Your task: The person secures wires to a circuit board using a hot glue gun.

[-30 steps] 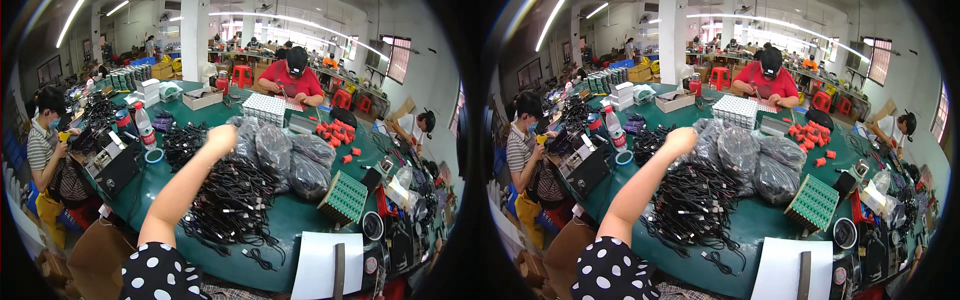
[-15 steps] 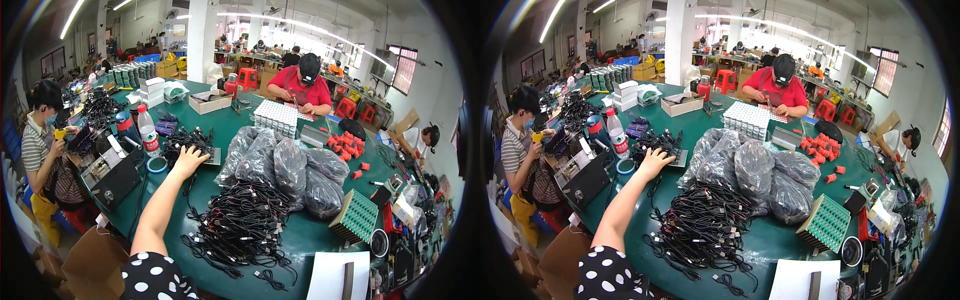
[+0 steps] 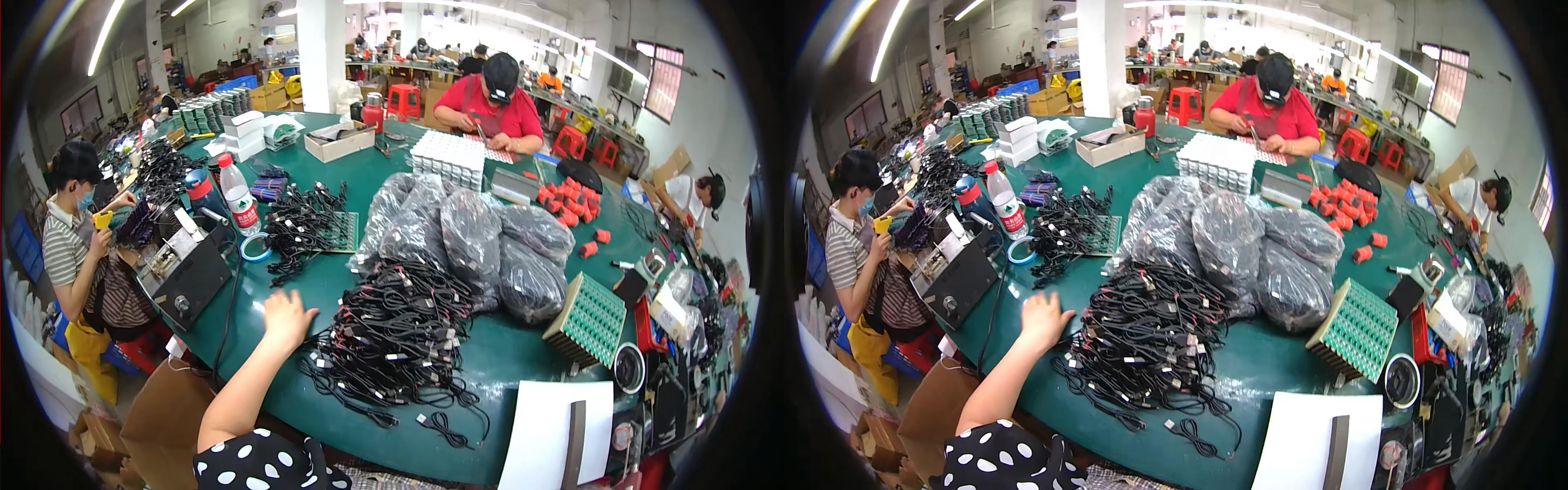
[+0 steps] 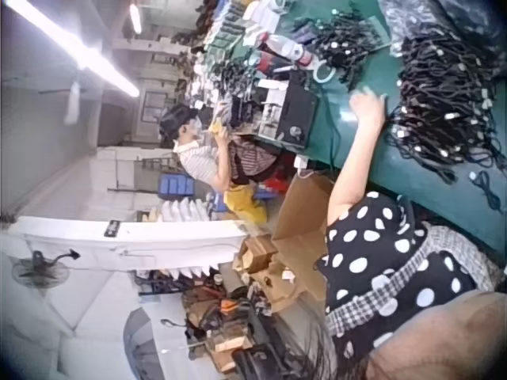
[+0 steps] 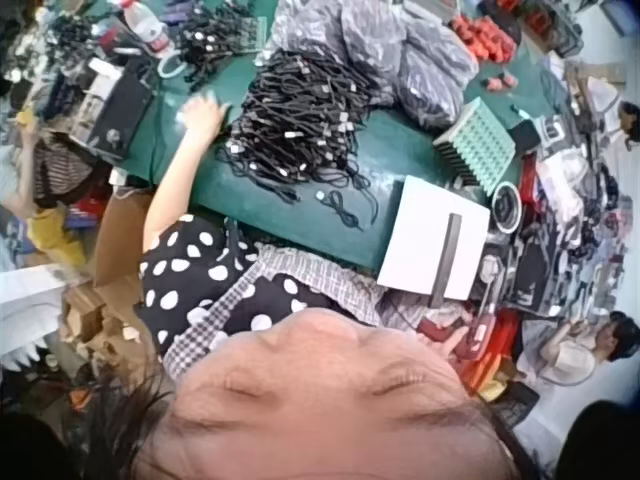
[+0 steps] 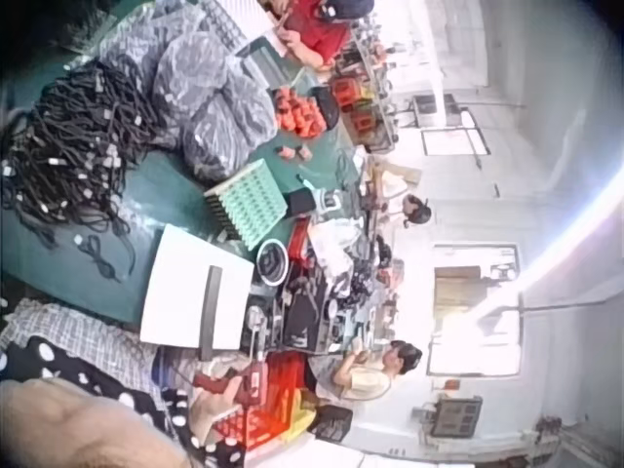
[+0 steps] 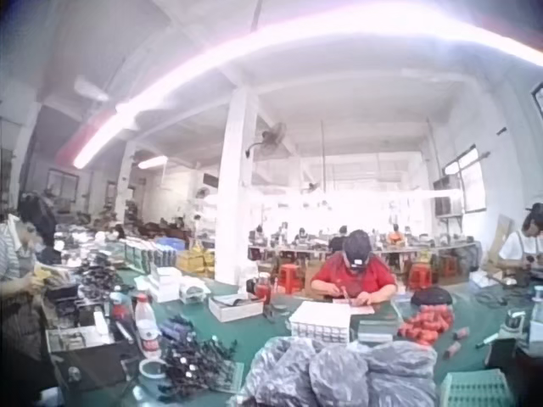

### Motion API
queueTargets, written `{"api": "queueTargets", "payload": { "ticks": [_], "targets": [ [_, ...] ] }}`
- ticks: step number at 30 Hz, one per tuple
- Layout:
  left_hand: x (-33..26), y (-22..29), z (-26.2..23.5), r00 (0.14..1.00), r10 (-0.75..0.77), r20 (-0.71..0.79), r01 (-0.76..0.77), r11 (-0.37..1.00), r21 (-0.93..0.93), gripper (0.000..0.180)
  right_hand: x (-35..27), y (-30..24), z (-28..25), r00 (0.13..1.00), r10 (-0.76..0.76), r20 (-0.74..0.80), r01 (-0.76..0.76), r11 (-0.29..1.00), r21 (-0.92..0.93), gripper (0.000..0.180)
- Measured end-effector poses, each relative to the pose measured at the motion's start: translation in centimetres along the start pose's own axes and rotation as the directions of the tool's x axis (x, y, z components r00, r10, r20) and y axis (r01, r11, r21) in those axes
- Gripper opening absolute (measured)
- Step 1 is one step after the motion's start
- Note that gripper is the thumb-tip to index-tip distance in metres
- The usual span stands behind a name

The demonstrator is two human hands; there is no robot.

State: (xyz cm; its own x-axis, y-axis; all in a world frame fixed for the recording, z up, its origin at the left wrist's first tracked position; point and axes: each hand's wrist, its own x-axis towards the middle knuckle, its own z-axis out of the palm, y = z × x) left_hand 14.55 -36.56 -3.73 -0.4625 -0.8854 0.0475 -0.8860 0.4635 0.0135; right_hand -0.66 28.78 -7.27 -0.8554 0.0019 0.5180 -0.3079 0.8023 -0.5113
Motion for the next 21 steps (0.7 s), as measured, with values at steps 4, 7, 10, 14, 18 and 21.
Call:
{"api": "queueTargets", "payload": {
  "ticks": [4,7,10,14,18,21],
  "targets": [
    [-2.8,-1.7,-0.9,0.993,-0.116,-0.002,0.109,0.933,0.344,0.061,-1.7,0.9,-2.3,1.000,0.017,-0.009,-0.018,0.996,-0.082,0.051],
    [-3.8,2.3,-8.6,0.968,0.005,-0.252,0.039,0.985,0.170,0.047,-2.8,-0.7,-4.8,0.932,0.351,-0.094,-0.274,0.848,0.454,0.035],
    [-9.0,14.6,-16.4,0.733,0.375,-0.568,-0.647,0.644,-0.409,0.040,0.5,-9.0,-3.5,0.699,0.714,-0.037,-0.269,0.311,0.911,0.019],
    [-12.6,29.6,-14.6,0.326,0.831,-0.452,-0.932,0.201,-0.303,0.057,-1.4,-8.8,-2.2,0.883,0.419,-0.210,-0.244,0.794,0.558,0.049],
    [-10.8,39.1,-8.6,0.288,0.869,-0.402,-0.950,0.313,-0.004,0.074,-4.6,-5.1,1.2,0.950,-0.103,-0.294,0.140,0.984,0.106,0.086],
    [-9.3,41.0,-6.2,0.342,0.891,-0.300,-0.933,0.360,0.007,0.073,-3.2,-6.8,2.5,0.911,-0.271,-0.310,0.259,0.963,-0.081,0.089]
  ]
}}
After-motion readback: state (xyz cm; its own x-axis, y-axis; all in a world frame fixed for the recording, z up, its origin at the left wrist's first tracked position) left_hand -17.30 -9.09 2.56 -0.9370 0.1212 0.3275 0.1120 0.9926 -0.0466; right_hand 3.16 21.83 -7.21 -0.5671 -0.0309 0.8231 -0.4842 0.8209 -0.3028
